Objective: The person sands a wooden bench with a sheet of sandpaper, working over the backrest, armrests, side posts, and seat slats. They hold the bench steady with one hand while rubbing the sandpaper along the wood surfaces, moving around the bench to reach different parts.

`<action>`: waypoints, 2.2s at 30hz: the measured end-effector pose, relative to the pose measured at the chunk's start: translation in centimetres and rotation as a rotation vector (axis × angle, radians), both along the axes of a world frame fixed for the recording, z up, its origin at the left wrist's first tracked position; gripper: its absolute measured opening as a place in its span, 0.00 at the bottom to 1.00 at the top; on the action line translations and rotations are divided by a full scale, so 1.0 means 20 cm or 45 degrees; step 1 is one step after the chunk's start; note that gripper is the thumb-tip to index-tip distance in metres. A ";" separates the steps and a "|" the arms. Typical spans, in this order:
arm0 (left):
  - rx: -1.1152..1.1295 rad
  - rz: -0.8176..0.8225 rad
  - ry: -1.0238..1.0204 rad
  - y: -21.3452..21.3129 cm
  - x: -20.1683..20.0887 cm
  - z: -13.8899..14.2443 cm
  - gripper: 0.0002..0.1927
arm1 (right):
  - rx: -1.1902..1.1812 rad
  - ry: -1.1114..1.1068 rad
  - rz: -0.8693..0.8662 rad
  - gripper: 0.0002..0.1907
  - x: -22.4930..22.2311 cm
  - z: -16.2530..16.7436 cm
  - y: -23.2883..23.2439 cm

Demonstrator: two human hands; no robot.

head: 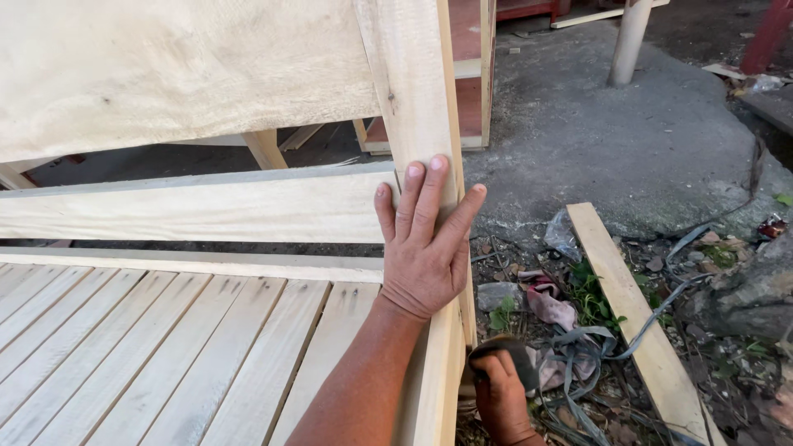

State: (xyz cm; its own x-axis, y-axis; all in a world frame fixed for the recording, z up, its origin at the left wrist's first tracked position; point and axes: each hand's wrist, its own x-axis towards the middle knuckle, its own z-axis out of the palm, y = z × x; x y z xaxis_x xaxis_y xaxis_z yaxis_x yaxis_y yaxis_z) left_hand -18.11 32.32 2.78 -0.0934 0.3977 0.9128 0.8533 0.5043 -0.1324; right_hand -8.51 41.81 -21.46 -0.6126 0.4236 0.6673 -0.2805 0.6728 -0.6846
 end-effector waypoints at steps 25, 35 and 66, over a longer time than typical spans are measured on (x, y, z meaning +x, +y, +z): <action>-0.040 0.033 0.009 -0.02 -0.02 0.00 0.22 | 0.055 0.132 -0.039 0.16 -0.10 0.10 -0.02; -0.055 0.008 -0.034 -0.04 -0.01 0.01 0.21 | 0.168 0.413 -0.111 0.11 -0.13 0.31 0.02; -0.049 0.013 -0.042 -0.04 -0.01 0.01 0.22 | 0.056 0.034 -0.061 0.15 -0.05 -0.08 0.00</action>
State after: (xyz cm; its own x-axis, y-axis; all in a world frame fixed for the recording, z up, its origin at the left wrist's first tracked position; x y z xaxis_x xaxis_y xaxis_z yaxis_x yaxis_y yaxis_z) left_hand -18.37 31.44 3.05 -0.1279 0.4315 0.8930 0.8522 0.5084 -0.1236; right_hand -9.58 41.77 -23.13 -0.5744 0.4216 0.7016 -0.2650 0.7152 -0.6467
